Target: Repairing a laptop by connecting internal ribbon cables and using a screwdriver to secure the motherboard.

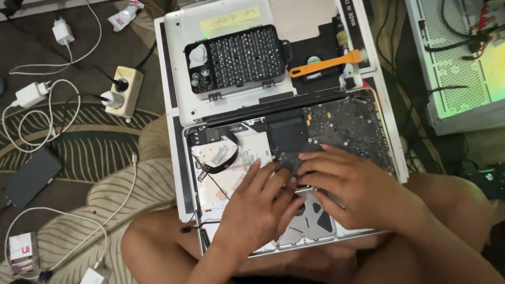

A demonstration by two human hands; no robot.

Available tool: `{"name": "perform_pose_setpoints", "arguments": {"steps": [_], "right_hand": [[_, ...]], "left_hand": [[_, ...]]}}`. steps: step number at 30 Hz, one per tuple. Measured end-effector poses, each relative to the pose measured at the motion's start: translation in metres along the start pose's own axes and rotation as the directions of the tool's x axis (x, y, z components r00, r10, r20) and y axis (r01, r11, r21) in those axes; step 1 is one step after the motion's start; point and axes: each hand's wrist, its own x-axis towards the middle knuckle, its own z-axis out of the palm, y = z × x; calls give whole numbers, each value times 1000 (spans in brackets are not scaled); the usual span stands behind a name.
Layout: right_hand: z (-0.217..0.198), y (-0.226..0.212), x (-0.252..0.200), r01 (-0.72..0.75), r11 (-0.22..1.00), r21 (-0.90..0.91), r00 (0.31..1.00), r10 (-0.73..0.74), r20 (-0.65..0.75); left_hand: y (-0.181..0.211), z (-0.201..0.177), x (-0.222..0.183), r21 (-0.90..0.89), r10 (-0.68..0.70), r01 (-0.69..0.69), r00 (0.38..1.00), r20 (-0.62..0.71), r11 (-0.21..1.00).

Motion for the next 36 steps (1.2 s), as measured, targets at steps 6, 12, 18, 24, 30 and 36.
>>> {"name": "perform_pose_setpoints", "arguments": {"steps": [6, 12, 18, 24, 30, 36], "right_hand": [[0, -2, -1, 1, 999, -43, 999, 1, 51], [5, -9, -4, 8, 990, -138, 997, 2, 77], [34, -4, -17, -11, 950, -312, 1000, 8, -11], [45, -12, -19, -10, 926, -377, 997, -20, -77], [59, -25, -20, -112, 866, -488, 991, 59, -123], [62, -42, -12, -177, 817, -548, 981, 101, -167]], "left_hand": [[-9, -13, 4, 12, 94, -95, 994, 61, 995], [-9, -10, -5, 21, 98, -99, 994, 51, 995], [-16, -14, -12, -132, 54, -47, 997, 47, 990], [-18, -9, -16, -247, -25, 28, 1000, 13, 968], [-17, -20, -13, -257, -90, 95, 995, 31, 962], [-14, -22, -12, -280, -139, 151, 988, 62, 948]]}}
